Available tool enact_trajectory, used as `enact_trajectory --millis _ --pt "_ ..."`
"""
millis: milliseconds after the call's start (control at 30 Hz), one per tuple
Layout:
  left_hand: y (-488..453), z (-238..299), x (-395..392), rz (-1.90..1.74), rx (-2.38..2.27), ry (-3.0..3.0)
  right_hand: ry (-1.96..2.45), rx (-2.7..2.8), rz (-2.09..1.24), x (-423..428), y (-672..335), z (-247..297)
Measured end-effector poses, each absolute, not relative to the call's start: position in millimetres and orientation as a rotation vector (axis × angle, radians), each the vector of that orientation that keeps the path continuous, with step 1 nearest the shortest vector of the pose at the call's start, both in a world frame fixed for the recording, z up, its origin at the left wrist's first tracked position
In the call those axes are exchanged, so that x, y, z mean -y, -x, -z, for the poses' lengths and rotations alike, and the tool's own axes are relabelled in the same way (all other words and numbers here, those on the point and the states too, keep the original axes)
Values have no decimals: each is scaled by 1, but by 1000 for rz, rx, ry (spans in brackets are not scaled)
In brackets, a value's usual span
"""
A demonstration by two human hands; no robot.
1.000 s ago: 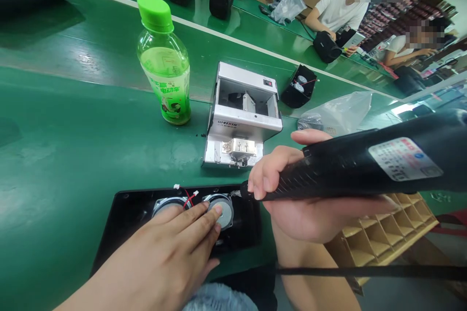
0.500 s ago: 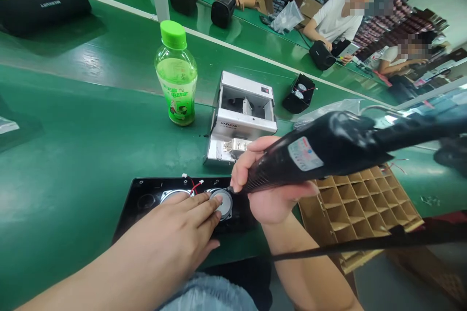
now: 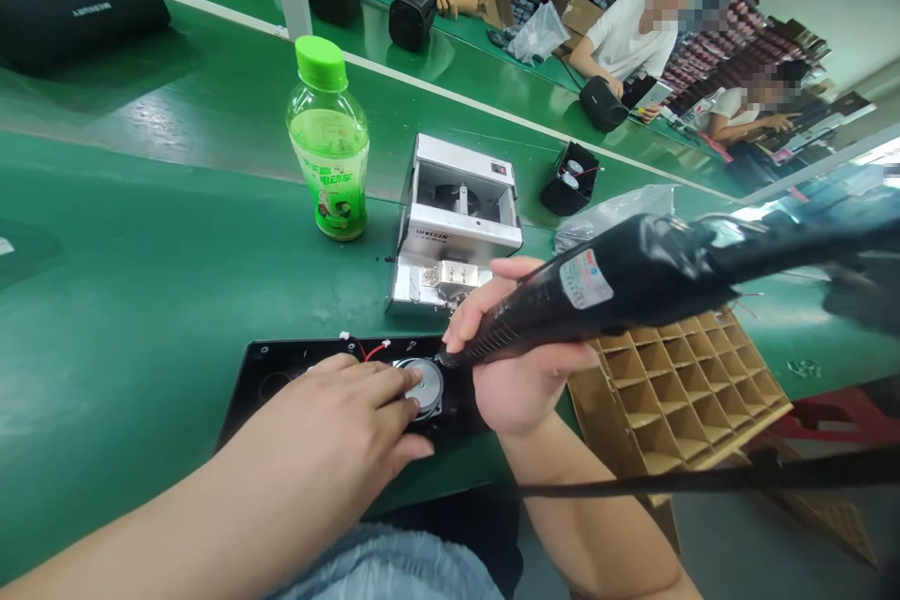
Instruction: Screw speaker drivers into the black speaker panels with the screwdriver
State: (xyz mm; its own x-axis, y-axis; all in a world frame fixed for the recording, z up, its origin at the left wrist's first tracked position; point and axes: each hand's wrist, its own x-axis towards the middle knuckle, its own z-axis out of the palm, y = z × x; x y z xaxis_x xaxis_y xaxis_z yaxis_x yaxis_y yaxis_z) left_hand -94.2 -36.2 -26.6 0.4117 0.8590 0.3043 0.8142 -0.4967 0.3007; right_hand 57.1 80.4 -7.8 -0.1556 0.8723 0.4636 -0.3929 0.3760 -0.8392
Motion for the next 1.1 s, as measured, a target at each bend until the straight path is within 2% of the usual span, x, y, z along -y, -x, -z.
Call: enact_trajectory --millis 133,300,433,533,667,1100 --pt "85 25 22 -467 -1652 -2496 572 1191 -1252 -80 -78 -39" --pt "77 19 15 -122 -1771 -2396 616 1149 -1113 -90 -100 -86" --pt "75 15 15 66 -1786 -2277 518 1246 -1020 -109 -77 -81" --pt "74 15 14 53 -1759 -2287 486 1314 -986 -119 -51 -66" --pt "72 13 12 41 -1774 -2268 382 1385 -1109 -125 -32 -52" --pt "75 10 22 0 -1800 -2225 468 1265 -1152 -117 -51 -50"
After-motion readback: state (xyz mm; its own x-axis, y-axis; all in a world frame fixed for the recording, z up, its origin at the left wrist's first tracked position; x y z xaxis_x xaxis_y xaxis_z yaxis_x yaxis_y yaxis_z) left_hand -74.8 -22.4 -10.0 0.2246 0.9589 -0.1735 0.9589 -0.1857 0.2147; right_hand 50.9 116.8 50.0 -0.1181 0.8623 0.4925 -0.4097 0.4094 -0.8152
